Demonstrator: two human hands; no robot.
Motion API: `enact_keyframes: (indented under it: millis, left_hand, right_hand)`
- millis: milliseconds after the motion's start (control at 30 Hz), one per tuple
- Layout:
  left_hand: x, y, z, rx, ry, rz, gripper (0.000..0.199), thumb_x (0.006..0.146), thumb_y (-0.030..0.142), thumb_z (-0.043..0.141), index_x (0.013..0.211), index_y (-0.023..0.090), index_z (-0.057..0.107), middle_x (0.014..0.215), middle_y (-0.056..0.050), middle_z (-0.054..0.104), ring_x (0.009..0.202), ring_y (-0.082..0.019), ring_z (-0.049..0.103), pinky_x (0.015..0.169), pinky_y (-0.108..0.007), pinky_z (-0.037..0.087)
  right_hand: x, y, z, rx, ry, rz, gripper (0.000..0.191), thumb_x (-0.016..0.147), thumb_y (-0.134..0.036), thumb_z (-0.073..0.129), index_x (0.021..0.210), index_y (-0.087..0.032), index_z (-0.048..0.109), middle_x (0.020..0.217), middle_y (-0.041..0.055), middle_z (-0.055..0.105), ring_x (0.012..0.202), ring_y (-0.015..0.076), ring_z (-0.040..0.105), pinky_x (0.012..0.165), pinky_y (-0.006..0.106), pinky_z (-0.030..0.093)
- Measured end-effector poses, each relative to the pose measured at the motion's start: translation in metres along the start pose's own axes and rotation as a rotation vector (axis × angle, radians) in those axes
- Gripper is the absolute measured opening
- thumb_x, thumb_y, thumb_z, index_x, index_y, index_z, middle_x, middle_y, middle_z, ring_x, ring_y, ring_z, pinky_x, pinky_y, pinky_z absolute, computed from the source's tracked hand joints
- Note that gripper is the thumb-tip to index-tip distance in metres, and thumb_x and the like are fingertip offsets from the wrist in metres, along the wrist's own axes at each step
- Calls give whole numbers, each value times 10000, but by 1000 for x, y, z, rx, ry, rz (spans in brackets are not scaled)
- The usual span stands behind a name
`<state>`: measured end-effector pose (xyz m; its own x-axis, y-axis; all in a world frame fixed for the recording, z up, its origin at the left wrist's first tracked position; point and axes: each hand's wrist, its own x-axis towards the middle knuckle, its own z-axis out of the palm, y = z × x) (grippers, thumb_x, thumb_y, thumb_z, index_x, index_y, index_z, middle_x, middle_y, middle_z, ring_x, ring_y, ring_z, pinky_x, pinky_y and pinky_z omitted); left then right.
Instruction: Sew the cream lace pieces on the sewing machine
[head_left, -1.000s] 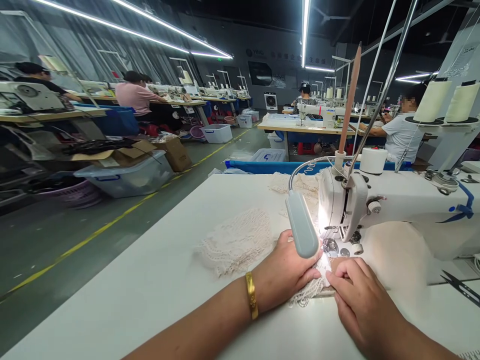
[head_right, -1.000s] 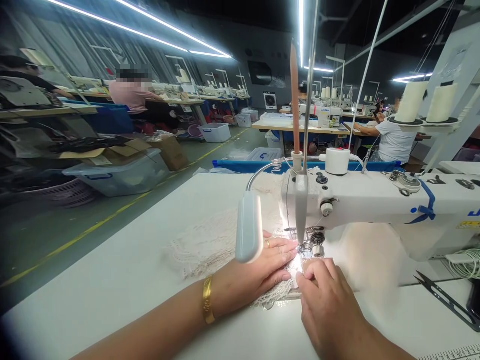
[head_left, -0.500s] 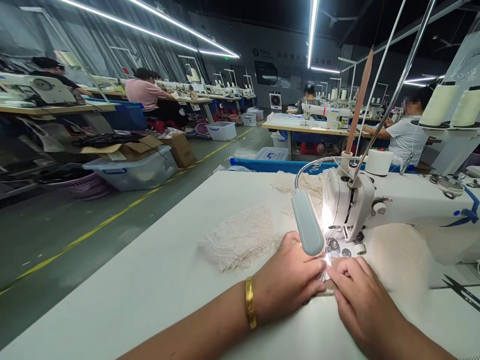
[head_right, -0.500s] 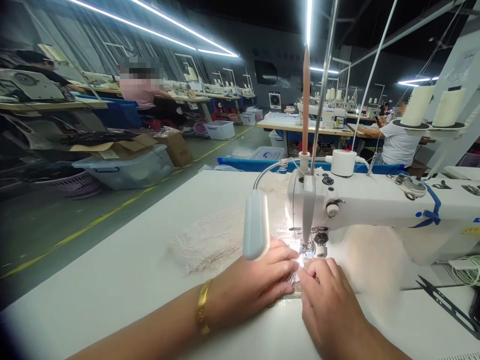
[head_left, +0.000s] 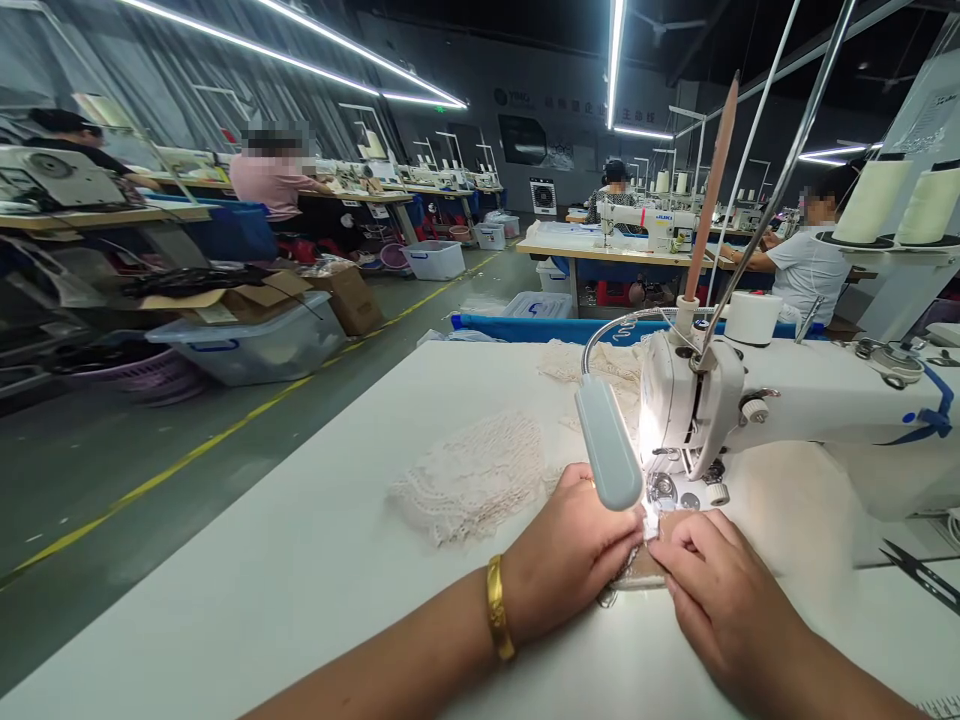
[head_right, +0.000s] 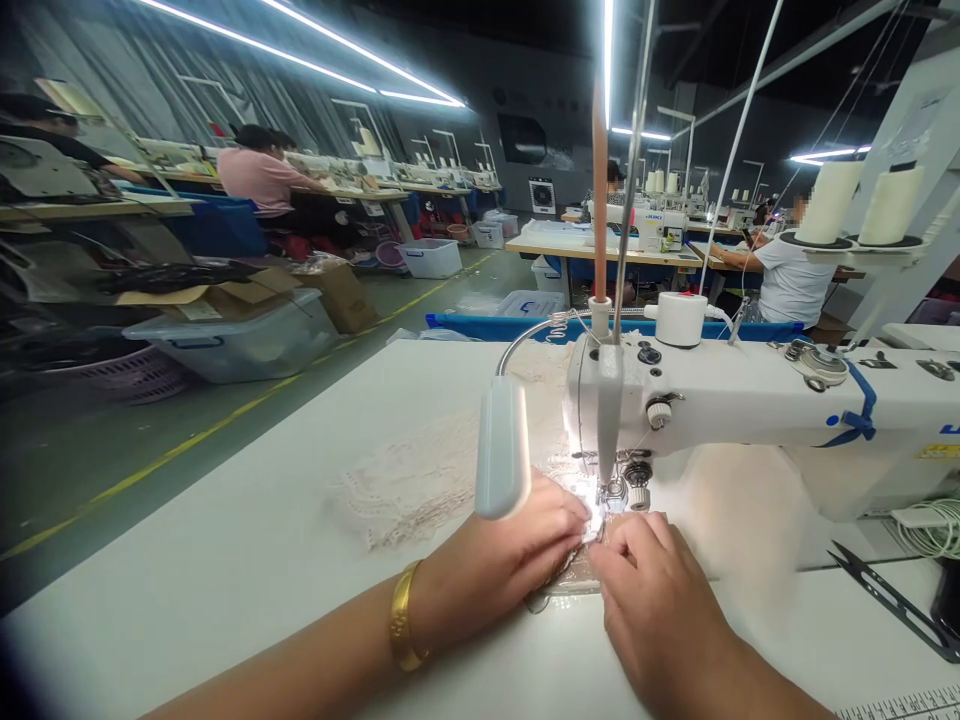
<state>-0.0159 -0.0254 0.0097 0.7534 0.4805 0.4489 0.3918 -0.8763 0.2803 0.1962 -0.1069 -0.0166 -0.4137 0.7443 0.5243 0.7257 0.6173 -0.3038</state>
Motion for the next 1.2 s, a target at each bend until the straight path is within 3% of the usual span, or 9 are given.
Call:
enact_keyframes:
  millis: [233,833,1100,1200]
  left_hand:
    - [-4,3,11,99,39,133,285,973,29,473,828,205,644,824,-9,711,763,-186,635,916,-431,445]
    - [3,-1,10,181,68,116,266,1025,86,466,911,201,677,891,-41,731,888,-218,674,938,-437,469]
    - [-1,0,11,158,45,117,263,999,49,481,959,206,688,909,-30,741,876,-208,681,912,-416,480]
    - [0,0,11,172,54,106,263,1014,64,476,945,206,685,926,-31,741,896,-208,683,935,-421,477]
  right_hand:
    - [0,1,-1,23,-18,6,254,940,-2,437,915,-205,586,901,63,583,830,225,518,704,351,489]
    - [4,8,1,-93,-123,100,223,977,-73,412,951,-203,592,919,73,593,800,235,517,701,395,509]
    - [8,7,-2,-103,-108,87,241,994,-82,406,908,-214,588,890,58,602,758,210,544,719,376,533]
    - [10,7,-2,-110,-104,88,244,995,-85,416,1004,-214,622,889,55,613,755,212,564,714,374,540]
